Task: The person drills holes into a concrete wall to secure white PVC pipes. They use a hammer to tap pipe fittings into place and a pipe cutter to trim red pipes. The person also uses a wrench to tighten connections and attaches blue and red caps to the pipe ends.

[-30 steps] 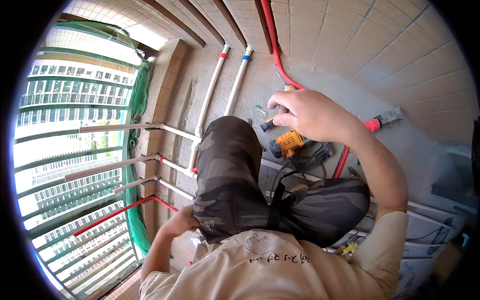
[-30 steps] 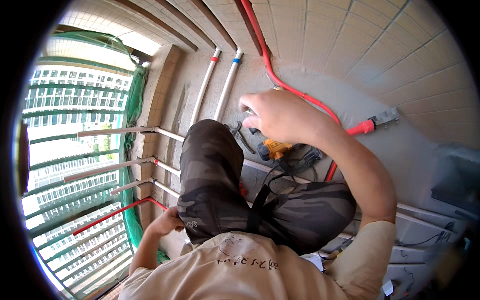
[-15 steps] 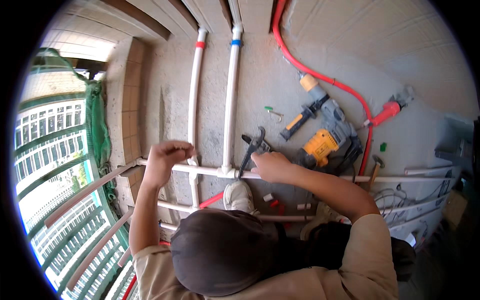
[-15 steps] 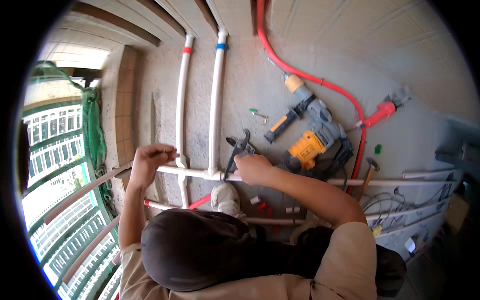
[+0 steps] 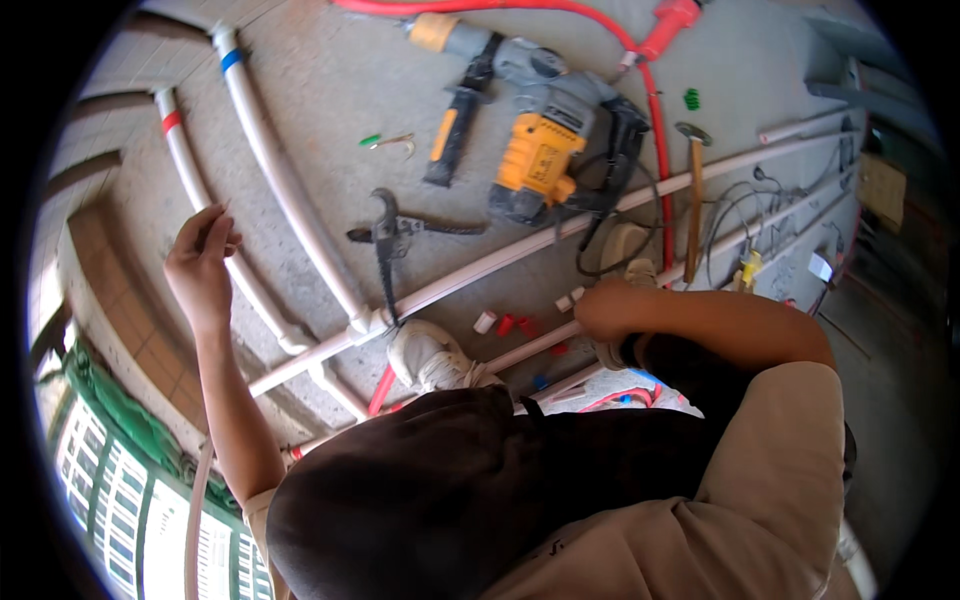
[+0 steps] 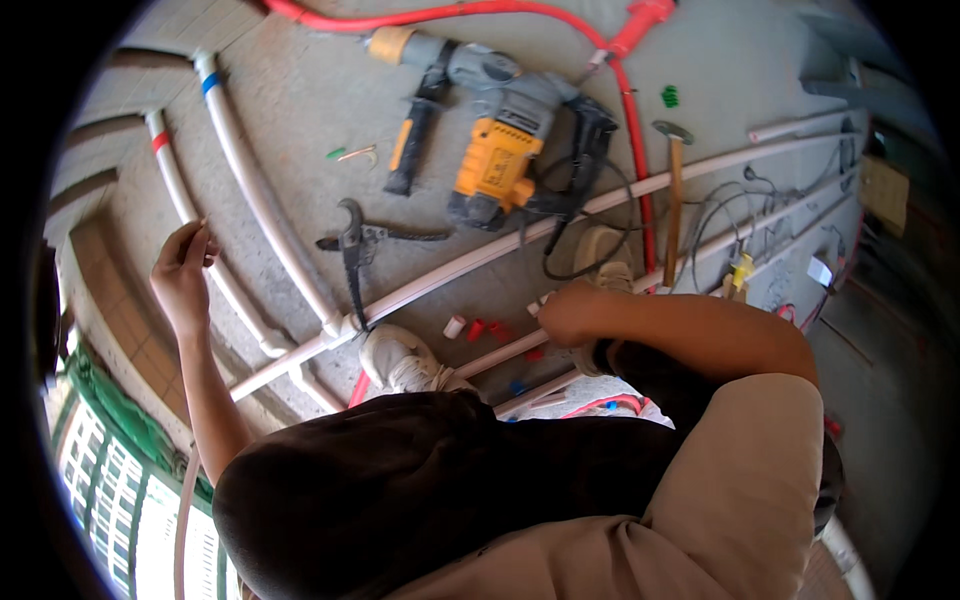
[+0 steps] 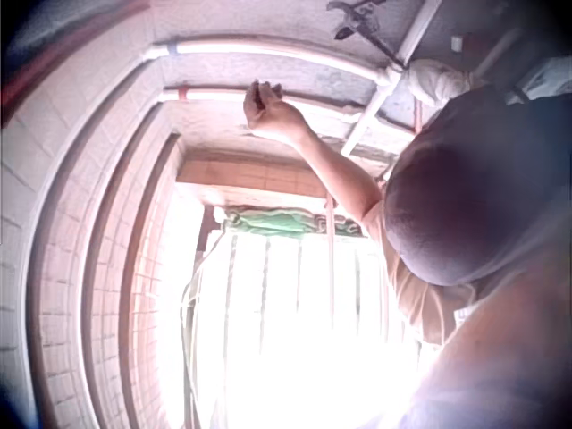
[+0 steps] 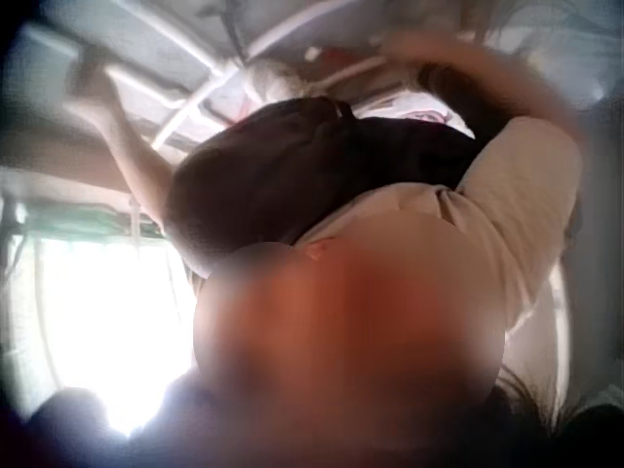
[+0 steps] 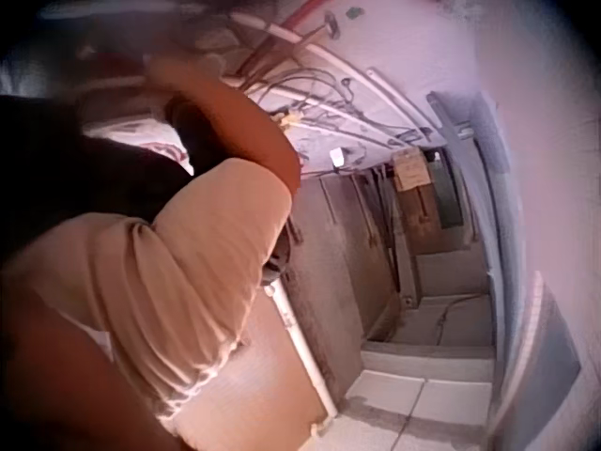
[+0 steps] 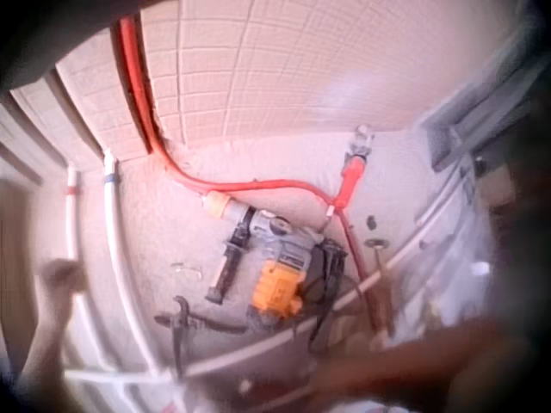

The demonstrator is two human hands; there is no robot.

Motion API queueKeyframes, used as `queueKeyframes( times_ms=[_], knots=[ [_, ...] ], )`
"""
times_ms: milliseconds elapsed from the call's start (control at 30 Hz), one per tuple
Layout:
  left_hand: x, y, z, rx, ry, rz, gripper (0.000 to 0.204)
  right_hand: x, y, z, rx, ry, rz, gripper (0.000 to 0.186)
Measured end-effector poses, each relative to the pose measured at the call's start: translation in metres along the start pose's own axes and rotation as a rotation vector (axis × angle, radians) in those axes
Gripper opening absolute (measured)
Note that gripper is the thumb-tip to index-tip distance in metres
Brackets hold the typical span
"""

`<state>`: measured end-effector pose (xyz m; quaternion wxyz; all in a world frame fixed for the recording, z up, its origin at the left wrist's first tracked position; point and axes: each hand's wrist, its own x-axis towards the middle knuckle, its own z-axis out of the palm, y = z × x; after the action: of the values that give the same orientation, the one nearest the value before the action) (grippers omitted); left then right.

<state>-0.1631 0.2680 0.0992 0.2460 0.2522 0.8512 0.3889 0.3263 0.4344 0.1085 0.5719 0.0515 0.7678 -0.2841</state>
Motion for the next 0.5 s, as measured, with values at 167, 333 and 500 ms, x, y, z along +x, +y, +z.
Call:
queueKeyframes(
  times_ms=[167, 333, 500],
  knots=[
    [0.033, -0.040, -0.006, -0.022, 0.044, 0.050, 0.016, -0.057, 0.137, -0.002, 0.542, -0.214, 0.496, 0.040],
    [0.113, -0.016, 0.015, -0.153, 0.334, 0.105, 0.016, -0.100, 0.269, 0.102, 0.395, 0.769, 0.587, 0.052],
    [0.159, -0.003, 0.041, -0.705, 0.525, -0.035, 0.012, -0.023, 0.285, 0.134, 1.266, 1.112, 0.873, 0.031]
  ],
)
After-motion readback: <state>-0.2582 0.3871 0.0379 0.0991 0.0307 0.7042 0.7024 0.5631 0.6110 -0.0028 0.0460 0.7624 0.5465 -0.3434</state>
